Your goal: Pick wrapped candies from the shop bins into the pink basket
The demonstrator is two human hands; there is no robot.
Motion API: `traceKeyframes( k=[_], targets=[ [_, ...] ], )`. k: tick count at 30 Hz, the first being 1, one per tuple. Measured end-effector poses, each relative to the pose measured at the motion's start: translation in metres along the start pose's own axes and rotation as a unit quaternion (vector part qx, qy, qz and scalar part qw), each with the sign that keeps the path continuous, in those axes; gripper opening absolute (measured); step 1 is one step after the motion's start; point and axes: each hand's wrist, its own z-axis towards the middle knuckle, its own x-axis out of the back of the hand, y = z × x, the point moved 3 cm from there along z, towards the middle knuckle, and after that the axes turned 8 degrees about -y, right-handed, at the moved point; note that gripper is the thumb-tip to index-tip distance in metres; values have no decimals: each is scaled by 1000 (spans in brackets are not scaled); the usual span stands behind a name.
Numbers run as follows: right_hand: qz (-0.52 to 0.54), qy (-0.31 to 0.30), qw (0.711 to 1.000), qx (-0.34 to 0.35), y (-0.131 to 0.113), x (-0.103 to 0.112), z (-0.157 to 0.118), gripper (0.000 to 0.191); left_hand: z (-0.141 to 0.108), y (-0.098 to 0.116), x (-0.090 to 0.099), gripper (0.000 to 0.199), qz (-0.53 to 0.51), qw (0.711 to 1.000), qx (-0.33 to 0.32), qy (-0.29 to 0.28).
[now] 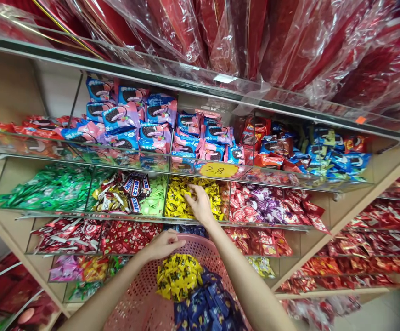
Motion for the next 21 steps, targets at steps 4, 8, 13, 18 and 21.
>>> traceKeyframes(
  k=[4,8,13,18,21],
  targets=[
    [139,23,990,-4,-12,7,-17,21,0,-2,0,50,3,1000,-10,-1],
    [140,47,988,44,-28,20,-44,12,-1,-2,0,47,0,1000,-17,1],
    [124,76,988,49,-36,31,-75,10,-2,-4,0,47,1,1000,-18,1],
    [179,91,980,1,-33,29,-93,36,-1,-5,-1,47,-1,1000,-28,5],
    [186,101,977,-1,-32,28,-97,43,-2,-5,-1,47,-1,1000,-19,5]
  ],
)
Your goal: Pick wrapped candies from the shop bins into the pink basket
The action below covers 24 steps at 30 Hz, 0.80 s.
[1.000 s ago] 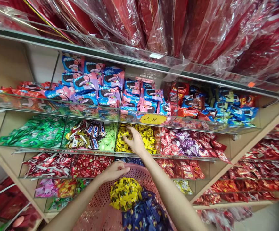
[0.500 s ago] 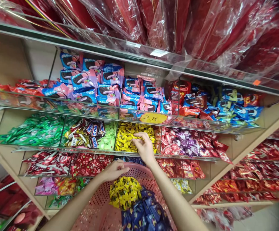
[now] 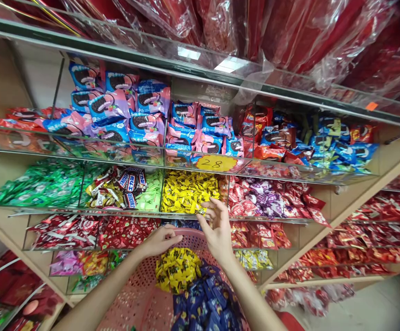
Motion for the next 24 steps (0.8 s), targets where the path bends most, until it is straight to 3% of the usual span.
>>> traceKeyframes(
  k=[11,24],
  targets=[
    [32,34,999,-12,7,1,-9,46,-2,9,1,47,-13,1000,-2,3],
    [-40,59,997,20,5,1,-17,49,-2,9,2,48,-10,1000,7,-5]
  ],
)
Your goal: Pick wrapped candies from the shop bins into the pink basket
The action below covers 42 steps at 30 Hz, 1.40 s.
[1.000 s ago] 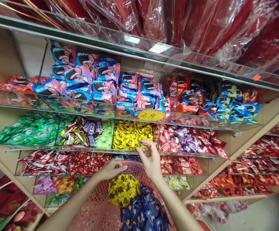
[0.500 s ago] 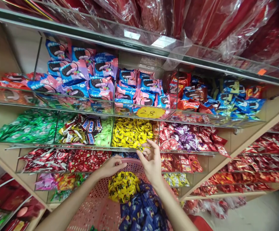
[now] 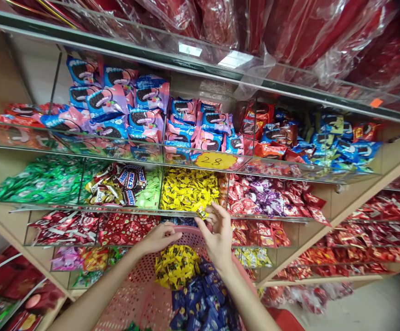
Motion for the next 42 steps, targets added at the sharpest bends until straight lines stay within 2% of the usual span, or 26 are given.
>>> traceKeyframes(
  k=[11,13,15,17,20,22,25,27,30,34,36,40,42],
  targets=[
    [-17,14,1000,-2,-2,2,-1,44,2,-2,-1,49,10,1000,-21,-4],
    [14,23,999,-20,-5,1,0,46,2,-3,-1,49,13,1000,-26,-6],
    [95,38,992,-67,-6,1,3,48,2,-4,-2,49,9,1000,-27,-5],
    [219,43,964,-146,-5,1,7,45,3,-6,-2,48,0,1000,-23,-2],
    [381,26,889,-254,-1,0,11,31,3,-8,-2,46,-12,1000,-16,0],
    [440,5,849,-291,0,0,12,23,3,-8,-2,46,-12,1000,-15,0],
    [493,-22,805,-329,-1,-1,13,21,3,-8,-2,46,-10,1000,-16,-2],
    [516,-30,781,-350,-3,-3,11,22,3,-8,-1,46,-13,1000,-17,-1],
    [527,-40,761,-378,-9,-6,9,23,3,-6,-1,46,-19,1000,-18,3],
    [536,-8,733,-419,-16,-9,6,26,1,-1,1,45,-18,1000,-15,3],
    [535,0,732,-422,-18,-10,6,26,1,1,1,45,-12,1000,-13,0],
    [510,-24,762,-398,-18,-12,6,25,1,-1,0,46,-2,1000,-20,3],
    [498,-11,772,-395,-16,-12,4,23,2,-2,0,46,-4,999,-31,7]
  ],
)
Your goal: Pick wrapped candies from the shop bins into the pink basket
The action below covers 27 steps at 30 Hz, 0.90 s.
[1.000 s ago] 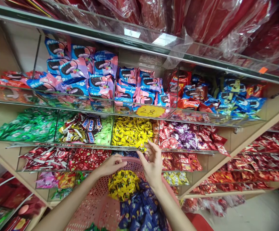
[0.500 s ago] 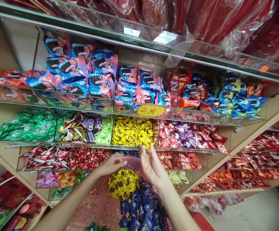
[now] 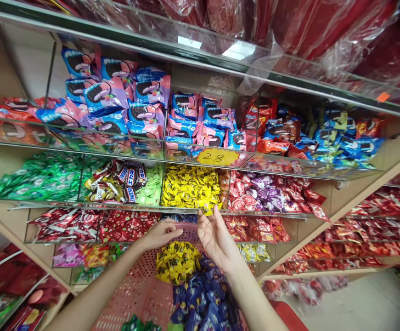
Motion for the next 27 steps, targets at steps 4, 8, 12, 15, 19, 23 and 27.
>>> traceKeyframes(
  k=[4,8,12,15,19,23,27],
  targets=[
    [-20,11,999,37,3,4,-1,22,0,-1,0,46,-1,1000,2,-3],
    [-90,-13,993,82,4,3,-3,28,0,-1,0,45,1,1000,5,-5],
    [-271,16,939,210,0,2,-7,35,0,-3,-1,45,7,1000,3,-11],
    [-434,26,837,332,-2,0,-15,38,1,-5,-2,46,7,1000,0,-4],
    [-543,-19,750,376,2,-2,-19,35,2,-6,-3,45,0,1000,-11,-2],
    [-554,-25,746,368,4,0,-17,36,2,-5,-3,45,5,1000,-9,-7],
    [-570,-60,773,273,4,9,-7,39,2,-4,-2,46,7,1000,-1,0]
  ],
)
